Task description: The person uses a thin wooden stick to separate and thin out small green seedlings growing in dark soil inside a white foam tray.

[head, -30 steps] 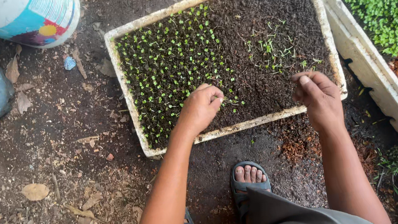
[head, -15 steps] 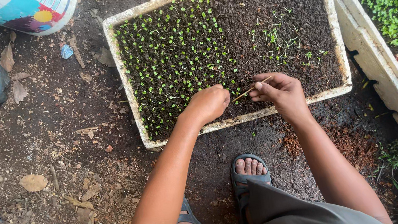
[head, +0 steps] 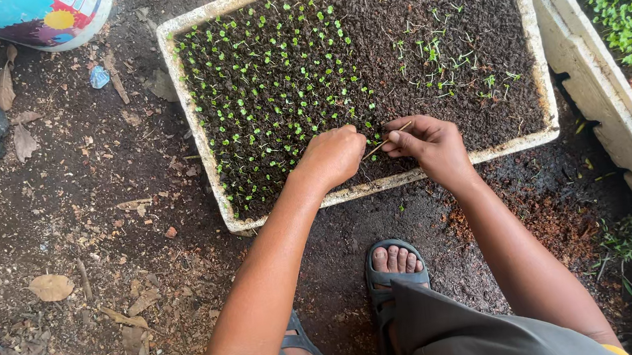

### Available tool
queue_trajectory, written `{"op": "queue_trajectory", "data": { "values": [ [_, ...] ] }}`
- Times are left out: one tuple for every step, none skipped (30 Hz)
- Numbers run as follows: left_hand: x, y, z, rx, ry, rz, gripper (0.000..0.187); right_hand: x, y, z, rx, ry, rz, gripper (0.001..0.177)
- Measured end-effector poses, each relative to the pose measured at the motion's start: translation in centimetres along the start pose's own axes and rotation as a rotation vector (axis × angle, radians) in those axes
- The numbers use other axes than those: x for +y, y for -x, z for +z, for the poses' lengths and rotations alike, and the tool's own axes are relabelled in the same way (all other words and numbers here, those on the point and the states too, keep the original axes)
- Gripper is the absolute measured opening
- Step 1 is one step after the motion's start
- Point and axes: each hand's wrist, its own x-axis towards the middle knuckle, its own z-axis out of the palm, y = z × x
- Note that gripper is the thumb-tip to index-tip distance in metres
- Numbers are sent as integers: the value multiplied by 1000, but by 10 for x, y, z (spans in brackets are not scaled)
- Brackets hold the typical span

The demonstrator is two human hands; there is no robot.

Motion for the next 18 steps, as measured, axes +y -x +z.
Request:
{"op": "queue_trajectory", "data": {
  "values": [
    [-1, -1, 1, 4, -8, 1, 18, -5, 2, 0, 11, 5, -6, 20],
    [-2, -3, 2, 9, -18, 3, 18, -11, 3, 0, 22, 10, -13, 20],
    [-3, -3, 2, 9, -18, 2, 18, -11, 1, -1, 22, 10, -13, 20],
    [-3, -4, 2, 9, -9, -3, 18, -11, 1, -3, 35, -29, -3, 20],
    [-3, -4, 3, 10, 0, -9, 18, -11, 0, -6, 48, -68, 8, 20],
    [-3, -4, 3, 9, -1, -8, 18, -14, 1, -4, 49, -69, 8, 20],
    [-3, -5, 3, 8, -4, -8, 18, -17, 2, -2, 49, -84, 20, 21],
    [-4, -5, 3, 6, -6, -8, 17, -20, 3, -1, 50, -99, 33, 21],
    [-3, -6, 3, 5, -5, -7, 17, -18, 2, -1, 52, -99, 34, 21],
    [-3, -6, 2, 2, -13, -2, 16, -17, 2, -1, 42, -93, 36, 21],
    [-3, -6, 1, -1, -21, 3, 15, -16, 1, -1, 33, -86, 38, 20],
    [-3, -5, 0, -1, -21, 3, 15, -13, 0, -2, 33, -87, 38, 20],
    [-3, -5, -1, 0, -20, 0, 15, -10, -1, -2, 32, -92, 42, 20],
    [-2, -5, -2, -1, -18, -2, 15, -7, -1, -3, 32, -97, 46, 20],
    [-1, -5, -2, -2, -17, -1, 15, -6, -1, -4, 33, -97, 47, 20],
    [-1, -5, -3, -6, -15, -8, 16, -5, -1, -3, 30, -95, 46, 21],
    [0, -5, -3, -10, -14, -14, 16, -4, -2, -3, 27, -93, 45, 21],
    [0, -4, -4, -10, -14, -15, 16, -3, -2, -3, 27, -94, 45, 21]
  ]
}}
